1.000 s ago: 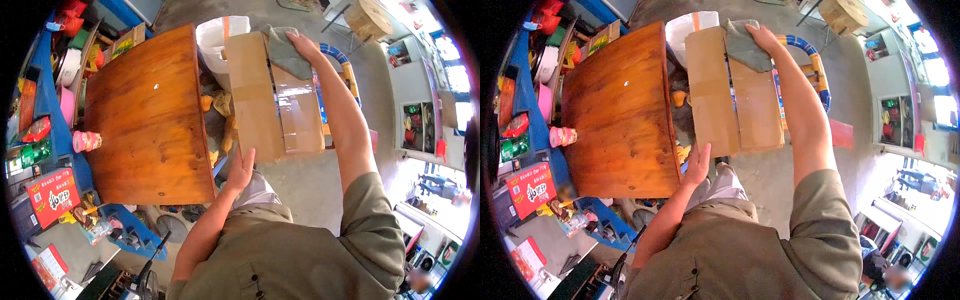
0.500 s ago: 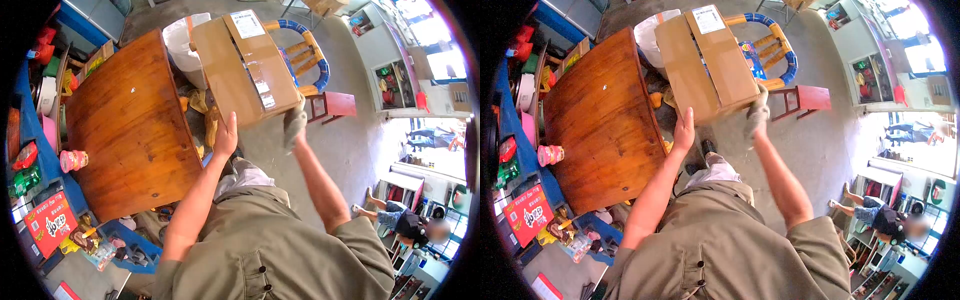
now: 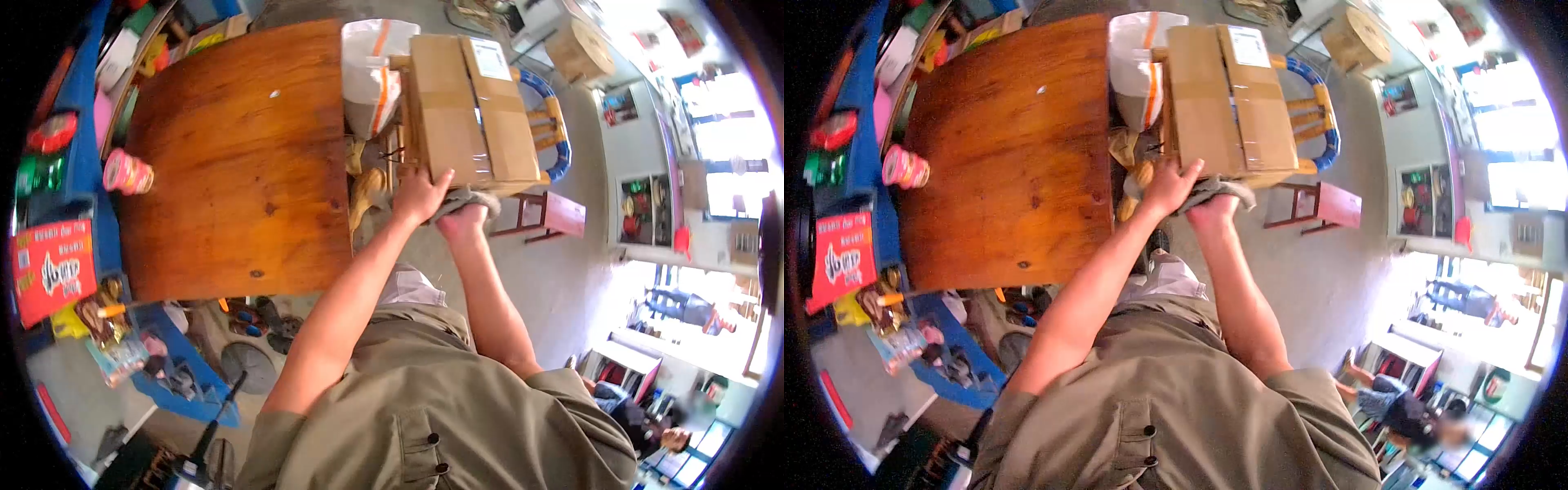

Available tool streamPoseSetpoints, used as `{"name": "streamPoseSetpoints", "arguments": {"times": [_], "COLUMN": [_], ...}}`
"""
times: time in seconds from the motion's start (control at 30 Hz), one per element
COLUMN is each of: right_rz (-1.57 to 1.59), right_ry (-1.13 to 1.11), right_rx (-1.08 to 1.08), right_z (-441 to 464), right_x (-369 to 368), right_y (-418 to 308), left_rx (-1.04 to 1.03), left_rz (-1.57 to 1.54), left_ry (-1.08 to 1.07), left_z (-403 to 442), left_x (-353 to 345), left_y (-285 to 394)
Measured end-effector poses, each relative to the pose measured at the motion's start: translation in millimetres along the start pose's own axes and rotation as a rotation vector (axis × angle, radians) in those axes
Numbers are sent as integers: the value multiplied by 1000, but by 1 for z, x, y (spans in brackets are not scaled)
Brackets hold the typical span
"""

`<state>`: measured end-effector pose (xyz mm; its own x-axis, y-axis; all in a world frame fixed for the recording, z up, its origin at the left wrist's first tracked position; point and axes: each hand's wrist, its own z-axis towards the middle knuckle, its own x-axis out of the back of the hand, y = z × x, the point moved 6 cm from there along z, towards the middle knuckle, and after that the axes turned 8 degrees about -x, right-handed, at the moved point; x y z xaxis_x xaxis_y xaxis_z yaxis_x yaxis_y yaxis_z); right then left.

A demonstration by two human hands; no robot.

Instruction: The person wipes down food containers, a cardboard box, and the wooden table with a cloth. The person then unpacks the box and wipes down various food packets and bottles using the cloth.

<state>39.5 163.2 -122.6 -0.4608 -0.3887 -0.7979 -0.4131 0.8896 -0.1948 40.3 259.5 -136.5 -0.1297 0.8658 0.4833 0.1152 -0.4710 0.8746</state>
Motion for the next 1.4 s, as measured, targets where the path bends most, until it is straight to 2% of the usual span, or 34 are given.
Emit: {"name": "streamPoseSetpoints", "arguments": {"times": [0.07,0.17,0.23,0.27,0.3,0.33,0.37,0.4,0.43,0.47,0.53,0.57,0.6,0.63,0.67,0.7,0.77,0.87,0.9,0.93,1.0,1.03,1.07,1.1,1.17,1.23,1.27,1.33,1.4], "right_rz": [-119,-154,-278,-282,-292,-304,-326,-332,-334,-349,-775,-892,-1002,-1103,-1202,-1209,-2560,-2735,-2904,-3171,-3477,-3480,-3437,-3378,-3313,-3745,-3746,-3843,-3813], "right_ry": [116,139,225,214,181,149,150,137,121,119,11,-53,-120,-125,-129,-129,-509,-1295,-1706,-1817,-1504,-1523,-1574,-1631,-1390,-1460,-1495,-1266,-1029], "right_rx": [-13,-53,157,119,116,113,102,191,281,268,404,309,218,357,503,497,621,190,-236,-717,-1174,-1170,-1427,-1688,-1825,-1169,-1169,-608,-89], "right_z": [8,30,39,44,43,43,49,57,59,61,56,61,64,46,34,46,78,40,43,45,41,56,79,104,162,208,222,259,317], "right_x": [6,18,27,29,31,33,40,49,50,50,27,7,-21,-72,-116,-126,-152,-180,-138,-102,-106,-103,-90,-80,-80,-115,-124,-150,-192], "right_y": [-12,-35,-63,-74,-78,-85,-95,-112,-128,-142,-178,-201,-214,-206,-199,-209,-204,-7,28,47,67,69,68,69,64,72,70,71,65], "left_rx": [66,99,139,173,102,163,117,67,75,68,83,125,325,529,535,544,563,545,528,507,470,457,444,570,512,450,467,499,525], "left_rz": [30,-65,-77,-76,-121,-43,-193,-341,-350,-387,-434,-528,-598,-627,-636,-701,-772,-619,-571,-519,-425,-378,-332,-66,-88,-94,-123,-164,-215], "left_ry": [-22,-65,-91,-143,-120,-58,-92,-127,-117,-183,-224,-239,-422,-605,-606,-609,-596,-803,-746,-698,-586,-520,-449,-525,-413,-302,-286,-256,-230], "left_z": [2,0,0,-4,-5,-6,-6,-8,-9,-11,-17,-22,-25,-32,-32,-35,-34,-39,-39,-40,-42,-42,-39,-39,-37,-34,-36,-38,-38], "left_x": [-9,-11,-10,-11,1,-9,-8,-4,0,0,5,8,-1,-8,-13,-19,-20,-19,-16,-14,-10,-6,-1,-5,4,12,11,9,12], "left_y": [-12,-9,-7,-7,5,-6,-2,1,0,1,8,16,10,5,3,4,2,9,10,12,16,16,14,0,5,8,9,12,13]}}
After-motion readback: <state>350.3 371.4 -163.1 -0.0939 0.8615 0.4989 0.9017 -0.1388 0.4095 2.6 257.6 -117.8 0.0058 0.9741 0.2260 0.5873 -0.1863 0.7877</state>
